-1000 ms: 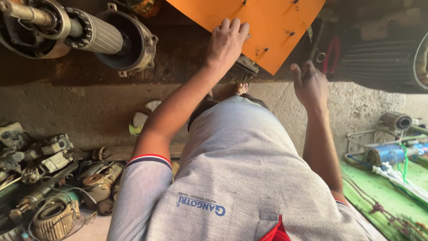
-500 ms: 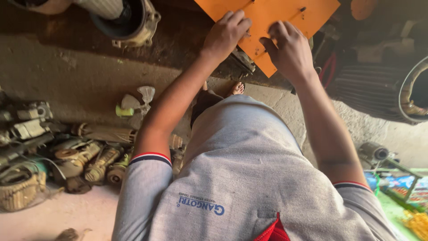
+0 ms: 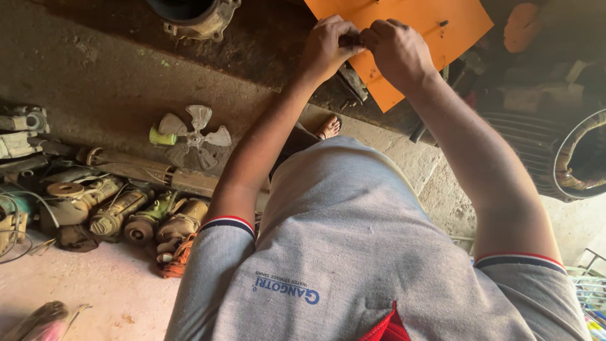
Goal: The person uses a hammer and a metal punch to create a series of holes along a circular line on an orange sheet. They repeatedly position the punch and strike it with the hammer, then remove the punched-out circular piece.
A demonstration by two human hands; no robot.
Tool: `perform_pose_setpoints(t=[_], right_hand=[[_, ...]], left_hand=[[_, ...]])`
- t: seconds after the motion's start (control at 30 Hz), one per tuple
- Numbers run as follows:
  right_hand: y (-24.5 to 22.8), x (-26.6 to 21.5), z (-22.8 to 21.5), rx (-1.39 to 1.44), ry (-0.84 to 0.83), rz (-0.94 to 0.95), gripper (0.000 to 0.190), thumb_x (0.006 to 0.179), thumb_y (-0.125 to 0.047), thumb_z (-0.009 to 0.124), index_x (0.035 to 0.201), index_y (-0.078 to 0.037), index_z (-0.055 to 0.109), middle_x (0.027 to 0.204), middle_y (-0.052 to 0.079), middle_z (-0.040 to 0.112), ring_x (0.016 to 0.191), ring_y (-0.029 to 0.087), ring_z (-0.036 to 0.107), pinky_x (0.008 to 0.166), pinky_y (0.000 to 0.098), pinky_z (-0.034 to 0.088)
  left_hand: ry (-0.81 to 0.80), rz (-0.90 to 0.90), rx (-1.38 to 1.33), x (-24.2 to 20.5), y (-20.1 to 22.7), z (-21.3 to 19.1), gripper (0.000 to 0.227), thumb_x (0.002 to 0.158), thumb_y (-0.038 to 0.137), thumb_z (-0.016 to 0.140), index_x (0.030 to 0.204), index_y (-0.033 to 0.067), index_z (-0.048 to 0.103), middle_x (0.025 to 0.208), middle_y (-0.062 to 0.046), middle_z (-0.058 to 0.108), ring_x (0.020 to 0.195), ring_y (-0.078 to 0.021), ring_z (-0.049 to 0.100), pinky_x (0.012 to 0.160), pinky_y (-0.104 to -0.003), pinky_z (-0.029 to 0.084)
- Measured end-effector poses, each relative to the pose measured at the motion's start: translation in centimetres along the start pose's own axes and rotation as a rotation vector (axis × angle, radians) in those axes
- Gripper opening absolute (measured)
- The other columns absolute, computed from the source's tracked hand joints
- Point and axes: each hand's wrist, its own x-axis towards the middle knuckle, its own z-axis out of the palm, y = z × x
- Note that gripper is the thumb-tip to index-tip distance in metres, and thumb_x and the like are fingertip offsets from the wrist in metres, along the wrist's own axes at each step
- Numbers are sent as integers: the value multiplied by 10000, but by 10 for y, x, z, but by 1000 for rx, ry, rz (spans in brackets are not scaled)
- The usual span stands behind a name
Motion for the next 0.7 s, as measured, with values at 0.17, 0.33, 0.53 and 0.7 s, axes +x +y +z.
perform_pose_setpoints(t=[0.17,0.33,0.53,0.7], right_hand=[[0,0,10,-111,-145,219,172,1130,-197,563,1113,-74,682,1001,121,674,916,321,682,744,440,575],[-6,-1,21,-357,-202,89,163,1068,-56,579,1214,-17,642,1043,162,641,910,316,675,672,427,597],[-16,0,14,-559,-63,-50,143,963,-144,646,1095,-88,644,1069,71,614,1046,246,620,864,358,574],[-22,11,13,-685,-253,26,203,996,-233,607,1081,-54,652,948,87,650,891,233,665,581,350,554]], left_hand=[[-5,-21,-7,1,-9,6,203,775,194,917,867,90,770,840,-23,703,811,-178,676,751,-345,544],[6,38,23,-5,-16,10,195,786,178,906,891,86,770,879,-22,718,867,-179,670,798,-355,539],[-44,-22,32,0,-14,3,186,806,174,882,932,85,777,876,-38,707,886,-205,665,803,-363,546],[-57,-24,17,3,-16,-2,189,804,166,862,968,98,794,887,-43,713,900,-226,673,809,-370,548]])
